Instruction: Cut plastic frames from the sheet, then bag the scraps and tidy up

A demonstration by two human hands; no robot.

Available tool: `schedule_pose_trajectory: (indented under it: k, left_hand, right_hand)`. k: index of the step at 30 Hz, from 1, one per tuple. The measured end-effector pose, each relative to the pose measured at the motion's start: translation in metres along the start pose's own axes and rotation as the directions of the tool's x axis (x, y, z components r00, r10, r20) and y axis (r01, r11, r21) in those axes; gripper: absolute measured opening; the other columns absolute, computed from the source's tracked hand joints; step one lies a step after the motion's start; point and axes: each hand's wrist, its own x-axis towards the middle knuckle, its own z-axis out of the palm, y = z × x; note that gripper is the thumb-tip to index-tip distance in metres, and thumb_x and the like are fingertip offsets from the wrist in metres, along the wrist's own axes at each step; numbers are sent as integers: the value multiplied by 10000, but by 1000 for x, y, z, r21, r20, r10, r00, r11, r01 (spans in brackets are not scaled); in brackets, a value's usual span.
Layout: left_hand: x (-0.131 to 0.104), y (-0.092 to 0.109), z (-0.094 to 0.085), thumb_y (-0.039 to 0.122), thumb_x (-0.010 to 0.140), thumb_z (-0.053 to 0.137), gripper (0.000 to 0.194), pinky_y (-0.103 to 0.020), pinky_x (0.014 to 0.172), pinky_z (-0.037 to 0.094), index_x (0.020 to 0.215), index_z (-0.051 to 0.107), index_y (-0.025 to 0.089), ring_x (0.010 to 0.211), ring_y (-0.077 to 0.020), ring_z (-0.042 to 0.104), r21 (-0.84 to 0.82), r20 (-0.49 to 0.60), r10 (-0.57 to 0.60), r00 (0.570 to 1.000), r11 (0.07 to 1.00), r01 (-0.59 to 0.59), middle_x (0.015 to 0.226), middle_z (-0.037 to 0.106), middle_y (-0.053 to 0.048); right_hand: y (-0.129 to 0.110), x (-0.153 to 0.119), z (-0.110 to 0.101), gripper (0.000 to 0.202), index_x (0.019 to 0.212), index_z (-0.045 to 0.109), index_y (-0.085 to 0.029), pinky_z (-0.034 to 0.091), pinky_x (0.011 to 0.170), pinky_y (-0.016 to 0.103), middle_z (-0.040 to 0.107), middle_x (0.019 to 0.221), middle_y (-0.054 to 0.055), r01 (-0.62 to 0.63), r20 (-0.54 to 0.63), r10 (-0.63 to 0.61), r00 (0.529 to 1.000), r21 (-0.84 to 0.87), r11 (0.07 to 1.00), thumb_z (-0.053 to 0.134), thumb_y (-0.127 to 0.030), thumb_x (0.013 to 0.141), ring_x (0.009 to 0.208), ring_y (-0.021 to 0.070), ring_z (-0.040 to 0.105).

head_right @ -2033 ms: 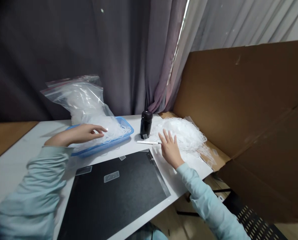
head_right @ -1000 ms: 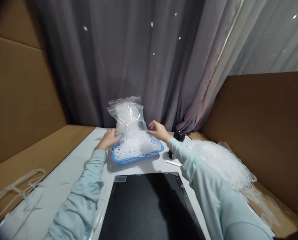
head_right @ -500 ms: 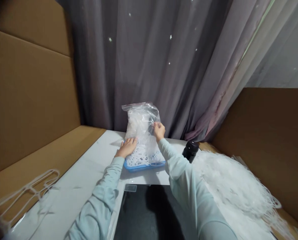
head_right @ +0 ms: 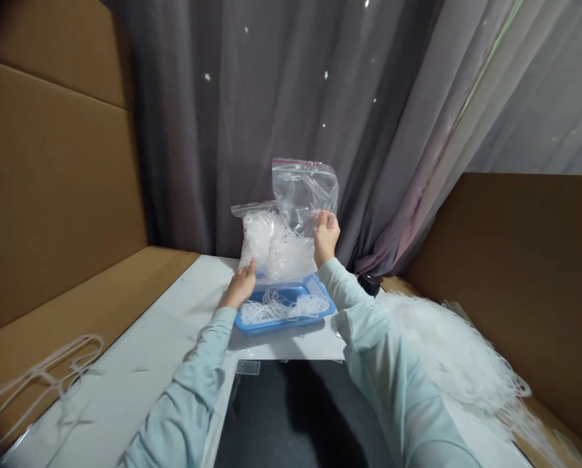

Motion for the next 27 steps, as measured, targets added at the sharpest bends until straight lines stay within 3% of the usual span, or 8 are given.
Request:
schedule_pose_trajectory:
  k: [4, 8, 13, 16, 19, 21, 24, 27]
  left_hand:
    - [1, 1, 3, 386, 962, 560, 335, -541, 1073, 388, 1188, 611, 143, 1227, -267, 542, -72, -65, 66, 996, 995, -70, 1270, 602, -114]
    - [-3, 20, 2, 356, 981, 487, 271, -443, 1044, 428, 1024, 663, 155, 1132, -238, 602, -207, -6, 227, 974, 953, -223, 1122, 679, -103]
    - [-9, 57, -25, 509, 981, 327, 480, -350, 992, 463, 1043, 658, 167, 1071, -221, 638, -410, -35, 380, 924, 838, -360, 1102, 700, -97]
    - [-19, 79, -51, 589, 957, 307, 574, -345, 906, 509, 1073, 645, 139, 987, -222, 668, -493, -57, 408, 911, 782, -381, 1069, 703, -117]
    - [-41, 104, -76, 603, 936, 408, 545, -351, 886, 515, 1097, 647, 140, 954, -223, 676, -596, -4, 467, 884, 709, -377, 1046, 704, -109]
    - [-60, 119, -90, 588, 937, 450, 505, -357, 902, 512, 1098, 658, 157, 988, -229, 669, -637, 99, 545, 832, 678, -368, 1059, 701, -100]
    - [-83, 132, -104, 551, 917, 532, 424, -343, 921, 515, 1142, 656, 214, 1103, -237, 635, -588, 386, 630, 674, 731, -347, 1166, 679, -73]
    - [-93, 133, -110, 486, 810, 707, 541, -312, 930, 514, 1292, 575, 277, 1227, -243, 569, -455, 667, 569, 480, 822, -342, 1369, 575, -54]
  right_hand:
    - [-42, 4, -18, 323, 940, 507, -227, 516, 776, 294, 691, 1067, 37, 64, 42, -65, 997, 28, 998, 543, -537, 859, 995, 168, 662]
    - [-83, -6, -57, 310, 965, 533, -247, 522, 870, 337, 693, 1093, 15, 133, 188, -140, 972, 48, 990, 597, -534, 868, 1030, 163, 665]
    - [-104, -36, -121, 310, 932, 569, -251, 544, 867, 334, 699, 992, -11, -60, 379, 77, 922, -57, 997, 659, -537, 853, 956, 155, 678]
    - [-99, -54, -155, 386, 855, 575, -235, 558, 725, 281, 666, 785, -30, -127, 600, 219, 770, -193, 973, 544, -617, 905, 720, 129, 657]
    - [-89, -69, -171, 514, 699, 575, -195, 501, 572, 226, 608, 607, -30, -114, 768, 321, 554, -312, 943, 489, -654, 914, 549, 104, 578]
    - [-84, -77, -170, 548, 616, 595, -166, 479, 540, 215, 609, 558, -13, -96, 840, 374, 392, -368, 925, 549, -639, 889, 515, 100, 565]
    - [-81, -85, -163, 586, 586, 623, -142, 489, 540, 226, 638, 553, 16, -86, 886, 423, 191, -414, 906, 578, -661, 854, 514, 114, 593]
    - [-88, -82, -160, 619, 609, 633, -135, 494, 554, 232, 659, 586, 33, -87, 897, 428, 111, -420, 903, 559, -706, 835, 544, 123, 614]
